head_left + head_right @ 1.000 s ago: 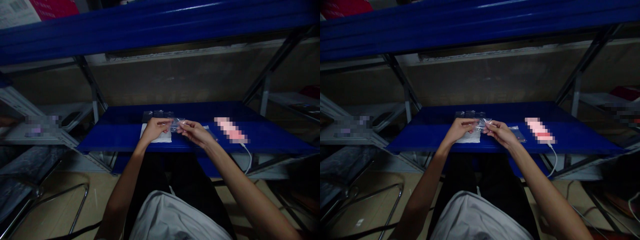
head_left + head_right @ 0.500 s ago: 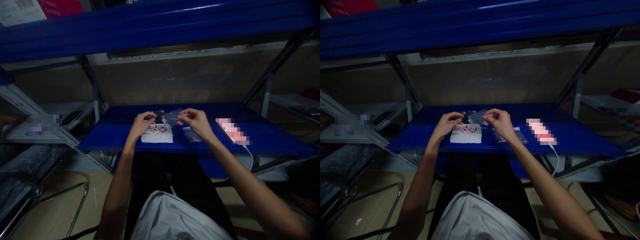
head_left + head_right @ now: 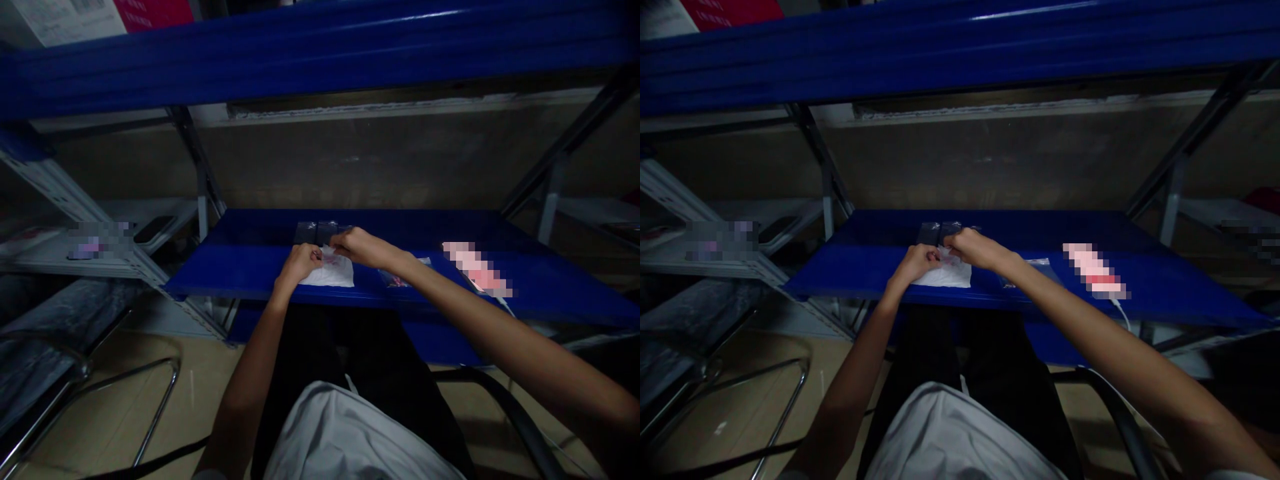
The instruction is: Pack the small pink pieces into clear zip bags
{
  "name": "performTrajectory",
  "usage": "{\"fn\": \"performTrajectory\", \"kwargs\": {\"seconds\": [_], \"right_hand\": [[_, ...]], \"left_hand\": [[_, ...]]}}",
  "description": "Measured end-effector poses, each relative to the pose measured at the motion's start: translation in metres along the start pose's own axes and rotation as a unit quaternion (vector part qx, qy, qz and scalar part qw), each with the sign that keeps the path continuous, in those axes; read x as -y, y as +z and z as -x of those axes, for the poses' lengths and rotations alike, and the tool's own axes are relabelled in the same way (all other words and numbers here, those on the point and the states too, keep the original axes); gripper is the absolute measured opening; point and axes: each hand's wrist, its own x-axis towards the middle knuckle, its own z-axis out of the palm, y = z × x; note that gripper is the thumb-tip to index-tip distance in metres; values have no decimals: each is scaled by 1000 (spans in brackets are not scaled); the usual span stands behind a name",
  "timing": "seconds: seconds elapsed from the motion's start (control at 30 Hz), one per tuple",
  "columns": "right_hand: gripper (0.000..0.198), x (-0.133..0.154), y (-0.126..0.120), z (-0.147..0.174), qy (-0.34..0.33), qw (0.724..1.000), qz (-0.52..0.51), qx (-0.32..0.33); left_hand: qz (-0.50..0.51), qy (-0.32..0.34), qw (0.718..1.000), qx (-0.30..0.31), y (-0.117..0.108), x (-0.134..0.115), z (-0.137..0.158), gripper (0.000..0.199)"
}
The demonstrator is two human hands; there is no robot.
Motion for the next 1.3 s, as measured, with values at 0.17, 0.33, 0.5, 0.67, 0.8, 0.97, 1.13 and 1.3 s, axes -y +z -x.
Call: {"fn": "performTrajectory", "kwargs": {"seconds": [0.17,0.33,0.5,0.67,0.8,0.97,1.13,1.3], "right_hand": [[14,0,-2,3,21,1000,5,2],[17,0,-3,7,58,998,15,-5],[21,-2,3,15,111,993,1,-32],[34,-8,12,25,128,980,-127,-78],[27,-16,25,32,160,963,-187,-108],[13,-23,36,34,194,928,-268,-169],[19,-25,39,29,238,862,-376,-243],[34,-14,45,23,279,759,-511,-293]], "left_hand": [[-1,10,1000,-6,4,6,-1,11],[-3,13,1000,-12,6,6,-2,9],[-11,18,1000,-13,6,5,-2,10],[-16,23,999,-22,5,5,-1,11],[-5,22,999,-30,3,2,-1,13],[35,15,998,-59,5,2,-4,12],[142,-18,984,-105,17,6,-12,24],[385,-83,916,-78,36,-5,-18,25]]}}
